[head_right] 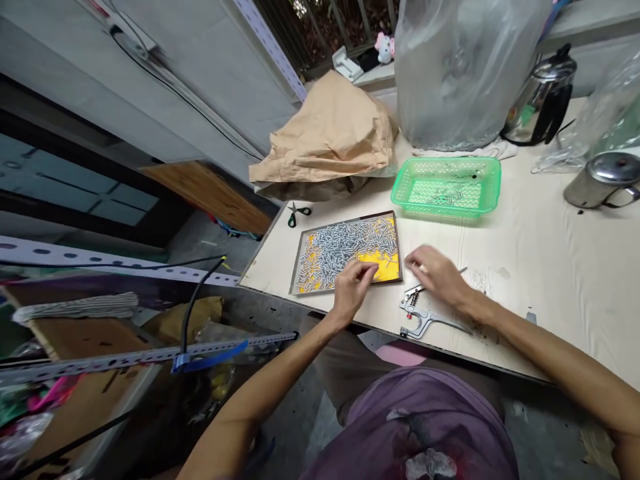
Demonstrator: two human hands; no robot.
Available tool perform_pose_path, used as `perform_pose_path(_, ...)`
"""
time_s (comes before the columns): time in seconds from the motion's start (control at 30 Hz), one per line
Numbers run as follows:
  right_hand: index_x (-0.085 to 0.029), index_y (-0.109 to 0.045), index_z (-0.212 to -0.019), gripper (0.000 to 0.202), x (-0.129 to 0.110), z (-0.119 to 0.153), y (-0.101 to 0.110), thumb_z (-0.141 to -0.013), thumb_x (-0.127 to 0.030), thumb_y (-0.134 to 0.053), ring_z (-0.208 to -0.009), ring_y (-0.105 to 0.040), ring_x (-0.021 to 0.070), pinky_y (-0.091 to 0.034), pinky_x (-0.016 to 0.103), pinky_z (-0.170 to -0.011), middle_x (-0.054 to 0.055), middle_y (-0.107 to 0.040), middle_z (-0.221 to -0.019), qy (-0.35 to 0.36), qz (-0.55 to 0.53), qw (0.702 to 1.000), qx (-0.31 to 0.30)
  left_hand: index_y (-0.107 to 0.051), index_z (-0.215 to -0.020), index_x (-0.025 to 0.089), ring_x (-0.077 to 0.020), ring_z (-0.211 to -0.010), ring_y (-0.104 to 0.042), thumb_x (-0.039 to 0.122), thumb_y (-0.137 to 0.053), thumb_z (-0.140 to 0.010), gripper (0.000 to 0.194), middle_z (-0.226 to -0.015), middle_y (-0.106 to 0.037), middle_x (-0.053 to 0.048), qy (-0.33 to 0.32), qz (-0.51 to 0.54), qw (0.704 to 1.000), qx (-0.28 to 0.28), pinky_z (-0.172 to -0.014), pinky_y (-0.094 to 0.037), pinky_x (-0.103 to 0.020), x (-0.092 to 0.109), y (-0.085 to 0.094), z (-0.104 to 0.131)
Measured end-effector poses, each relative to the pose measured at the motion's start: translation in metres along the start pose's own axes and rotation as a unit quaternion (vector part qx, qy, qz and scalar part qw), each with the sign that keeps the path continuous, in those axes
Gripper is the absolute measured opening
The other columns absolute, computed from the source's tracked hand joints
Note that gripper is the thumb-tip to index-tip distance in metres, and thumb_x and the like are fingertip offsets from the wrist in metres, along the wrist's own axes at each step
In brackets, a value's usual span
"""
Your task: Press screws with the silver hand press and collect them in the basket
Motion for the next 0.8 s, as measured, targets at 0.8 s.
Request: perform_pose_path(0.8, -0.016, -0.063, -0.09, 0.019, -0.018, 0.089, 0.004, -0.096, -0.025, -0.048, -0.068, -0.058, 0.0156, -0.041, 0.026, -0.057, 0.006, -0.059, -0.084, -0.093, 0.125, 0.963, -0.22, -0.065, -0.074, 0.017, -0.0106, -0.06, -0.055, 0.021, -0.06, -0.075, 0.006, -0.066, -0.064, 0.0, 0.131, 0.121, 0.972, -0.156, -0.06, -0.044, -0.021, 0.031, 0.004, 0.02)
Point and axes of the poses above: each hand's wrist, its own z-axis away from the middle knuckle, its own y-axis out of the back of the hand, x = y × z, the point moved 3 cm from there along -z, towards the middle knuckle
